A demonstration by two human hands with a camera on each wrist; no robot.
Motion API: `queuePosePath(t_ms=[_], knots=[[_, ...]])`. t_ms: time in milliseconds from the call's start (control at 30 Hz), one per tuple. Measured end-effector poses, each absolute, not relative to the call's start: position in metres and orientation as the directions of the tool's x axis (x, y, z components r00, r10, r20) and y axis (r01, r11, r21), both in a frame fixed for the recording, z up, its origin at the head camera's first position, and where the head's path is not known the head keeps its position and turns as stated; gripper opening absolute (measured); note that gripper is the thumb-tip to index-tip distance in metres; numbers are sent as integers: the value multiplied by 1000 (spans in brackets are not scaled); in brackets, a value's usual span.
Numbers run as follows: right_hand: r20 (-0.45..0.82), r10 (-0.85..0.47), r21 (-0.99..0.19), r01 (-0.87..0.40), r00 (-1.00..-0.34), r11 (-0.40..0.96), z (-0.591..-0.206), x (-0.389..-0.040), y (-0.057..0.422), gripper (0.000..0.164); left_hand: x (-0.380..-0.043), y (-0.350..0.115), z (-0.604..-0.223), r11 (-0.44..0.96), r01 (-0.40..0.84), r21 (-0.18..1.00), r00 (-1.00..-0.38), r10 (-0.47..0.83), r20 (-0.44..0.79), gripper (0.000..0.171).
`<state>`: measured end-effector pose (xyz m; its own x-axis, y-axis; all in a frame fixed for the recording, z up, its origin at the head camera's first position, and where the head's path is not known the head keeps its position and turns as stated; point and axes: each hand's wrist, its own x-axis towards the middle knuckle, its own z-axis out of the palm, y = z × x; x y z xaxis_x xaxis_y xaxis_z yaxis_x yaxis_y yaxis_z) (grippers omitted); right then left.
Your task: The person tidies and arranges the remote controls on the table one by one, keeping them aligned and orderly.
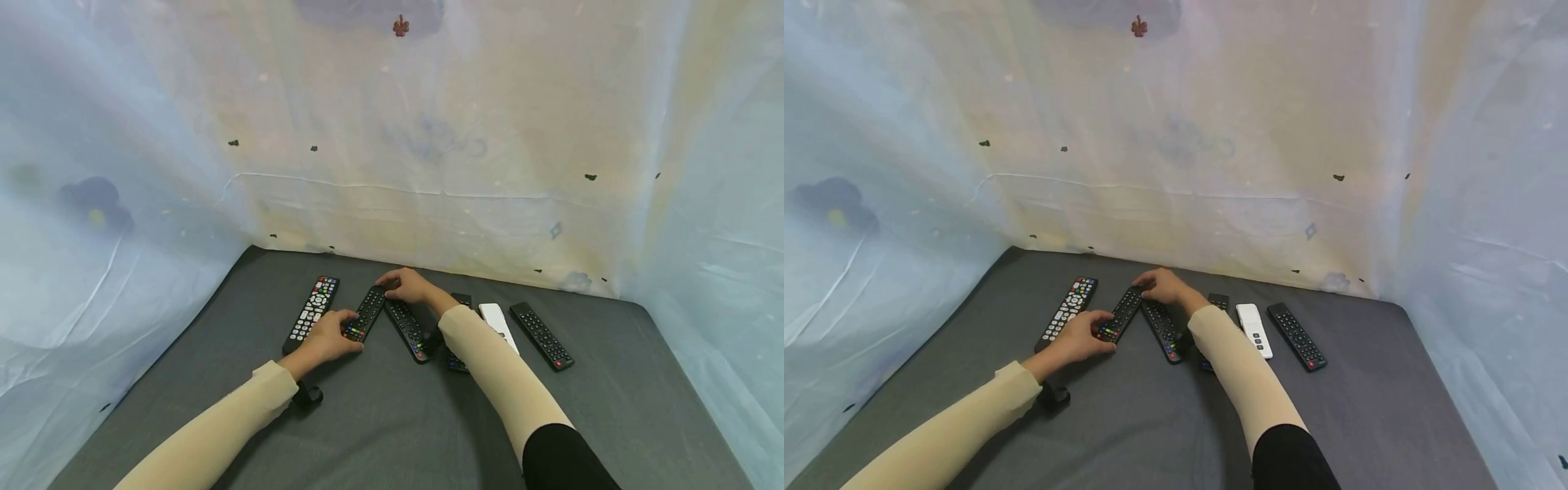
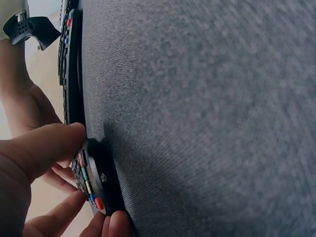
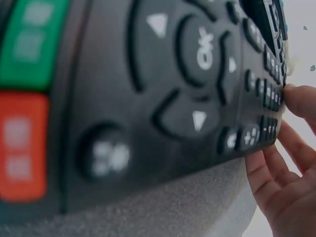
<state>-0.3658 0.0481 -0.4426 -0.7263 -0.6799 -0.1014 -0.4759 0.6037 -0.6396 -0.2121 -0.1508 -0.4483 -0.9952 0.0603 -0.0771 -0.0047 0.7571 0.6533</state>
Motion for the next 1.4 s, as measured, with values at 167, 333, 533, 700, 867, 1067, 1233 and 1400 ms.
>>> queuePosePath(t_ms=[167,333,533,700,867,1067,1233,1400], knots=[[-110,-673,-645,-462,-732,608,-442,-364,47,35,-212,-148,-451,762,-1,648,-997,50,-61,61],[-101,-653,-665,-438,-750,606,-443,-362,45,35,-213,-146,-452,762,1,648,-997,50,-57,62],[-88,-623,-684,-407,-777,605,-445,-362,44,34,-216,-145,-452,752,10,660,-997,57,-50,61],[-89,-609,-691,-392,-788,608,-446,-361,44,34,-216,-145,-452,754,18,656,-997,60,-41,61],[-94,-598,-695,-377,-796,613,-447,-361,44,34,-216,-144,-453,750,5,662,-997,53,-53,61],[-83,-578,-710,-359,-811,606,-443,-359,45,34,-220,-147,-453,735,36,677,-997,72,-24,60],[-67,-562,-745,-334,-824,578,-440,-357,53,34,-225,-148,-449,708,62,704,-994,106,-19,59],[-47,-553,-757,-332,-832,563,-438,-355,62,33,-229,-152,-444,670,73,738,-987,156,-44,58]])
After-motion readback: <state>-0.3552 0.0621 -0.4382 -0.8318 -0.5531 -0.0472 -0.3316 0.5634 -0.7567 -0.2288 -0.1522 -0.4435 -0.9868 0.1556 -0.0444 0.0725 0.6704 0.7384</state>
